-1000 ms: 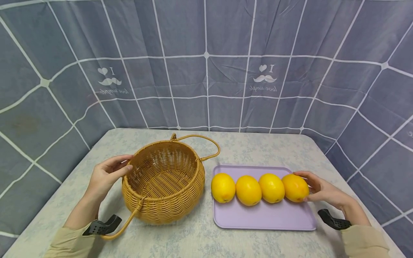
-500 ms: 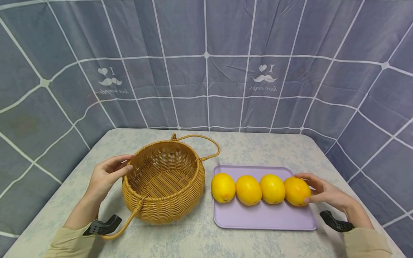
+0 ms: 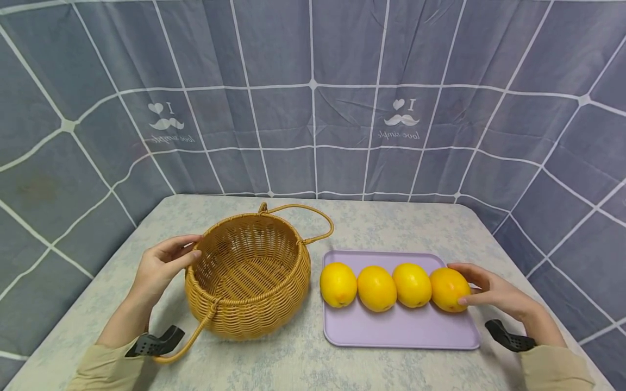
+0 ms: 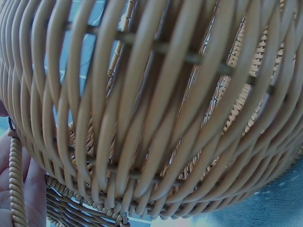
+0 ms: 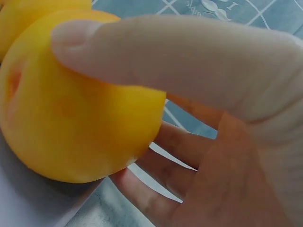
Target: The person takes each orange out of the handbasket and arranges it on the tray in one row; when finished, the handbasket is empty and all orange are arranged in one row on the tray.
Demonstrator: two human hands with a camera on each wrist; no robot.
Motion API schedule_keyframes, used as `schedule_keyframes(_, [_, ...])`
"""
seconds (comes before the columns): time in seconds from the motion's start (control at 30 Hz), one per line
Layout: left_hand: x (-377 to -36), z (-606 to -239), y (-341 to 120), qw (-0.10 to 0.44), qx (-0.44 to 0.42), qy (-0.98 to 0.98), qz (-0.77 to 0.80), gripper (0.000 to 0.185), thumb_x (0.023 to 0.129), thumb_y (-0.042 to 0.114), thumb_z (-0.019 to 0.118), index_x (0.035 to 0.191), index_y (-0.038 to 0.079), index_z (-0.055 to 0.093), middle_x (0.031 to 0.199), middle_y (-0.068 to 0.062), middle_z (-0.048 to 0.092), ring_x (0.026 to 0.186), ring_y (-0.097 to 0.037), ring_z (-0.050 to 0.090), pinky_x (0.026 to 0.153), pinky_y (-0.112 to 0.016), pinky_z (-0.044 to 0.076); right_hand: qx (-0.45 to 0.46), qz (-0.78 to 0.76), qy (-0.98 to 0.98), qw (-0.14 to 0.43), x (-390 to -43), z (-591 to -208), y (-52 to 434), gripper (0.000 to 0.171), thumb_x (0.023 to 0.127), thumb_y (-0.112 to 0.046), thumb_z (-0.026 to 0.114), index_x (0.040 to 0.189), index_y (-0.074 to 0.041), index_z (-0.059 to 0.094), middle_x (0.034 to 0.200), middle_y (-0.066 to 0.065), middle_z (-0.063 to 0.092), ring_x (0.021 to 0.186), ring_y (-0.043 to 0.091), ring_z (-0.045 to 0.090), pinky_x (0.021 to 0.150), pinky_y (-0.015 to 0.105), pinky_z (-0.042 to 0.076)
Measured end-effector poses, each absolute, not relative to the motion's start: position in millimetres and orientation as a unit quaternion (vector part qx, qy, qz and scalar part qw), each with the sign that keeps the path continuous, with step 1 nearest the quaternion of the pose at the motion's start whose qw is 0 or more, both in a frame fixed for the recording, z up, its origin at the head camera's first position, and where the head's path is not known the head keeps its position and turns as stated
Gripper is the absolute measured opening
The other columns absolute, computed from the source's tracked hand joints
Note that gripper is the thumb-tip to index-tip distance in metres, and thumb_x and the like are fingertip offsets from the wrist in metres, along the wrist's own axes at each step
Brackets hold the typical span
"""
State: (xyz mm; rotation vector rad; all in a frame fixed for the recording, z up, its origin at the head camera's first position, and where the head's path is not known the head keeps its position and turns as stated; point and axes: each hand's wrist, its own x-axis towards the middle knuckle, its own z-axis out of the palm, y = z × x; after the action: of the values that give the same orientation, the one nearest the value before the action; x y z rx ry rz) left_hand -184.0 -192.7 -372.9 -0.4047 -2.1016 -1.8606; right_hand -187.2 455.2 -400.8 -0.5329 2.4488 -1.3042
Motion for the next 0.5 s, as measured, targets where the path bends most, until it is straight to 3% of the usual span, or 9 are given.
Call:
schedule_keyframes(0.1, [-184.0, -372.6, -192.4, 0.152, -0.138, -0.734, -0.647, 0.027, 0.086, 0.003, 0.068, 0.113, 0.001, 0.066, 0.114, -0.006, 0.062, 0.108, -0.002, 0.058, 0.089, -0.02, 0.05, -0.196, -0.468, 0.846, 0.164, -186.3, -399.9, 456.1, 0.063, 0.089, 0.001, 0.057, 0.145, -0.001, 0.028, 0.13, -0.03, 0.038, 0.113, -0.016, 0.037, 0.078, 0.016, 0.045])
schedule_keyframes(0.5, [-186.5, -376.8, -194.8, 0.15, -0.139, -0.738, -0.643, 0.029, 0.086, 0.005, 0.068, 0.114, 0.0, 0.064, 0.116, -0.007, 0.061, 0.109, -0.003, 0.057, 0.089, -0.021, 0.05, -0.249, -0.517, 0.785, 0.233, -193.3, -396.6, 462.0, 0.062, 0.092, 0.008, 0.048, 0.147, 0.003, 0.02, 0.136, -0.026, 0.039, 0.119, -0.012, 0.038, 0.085, 0.015, 0.045])
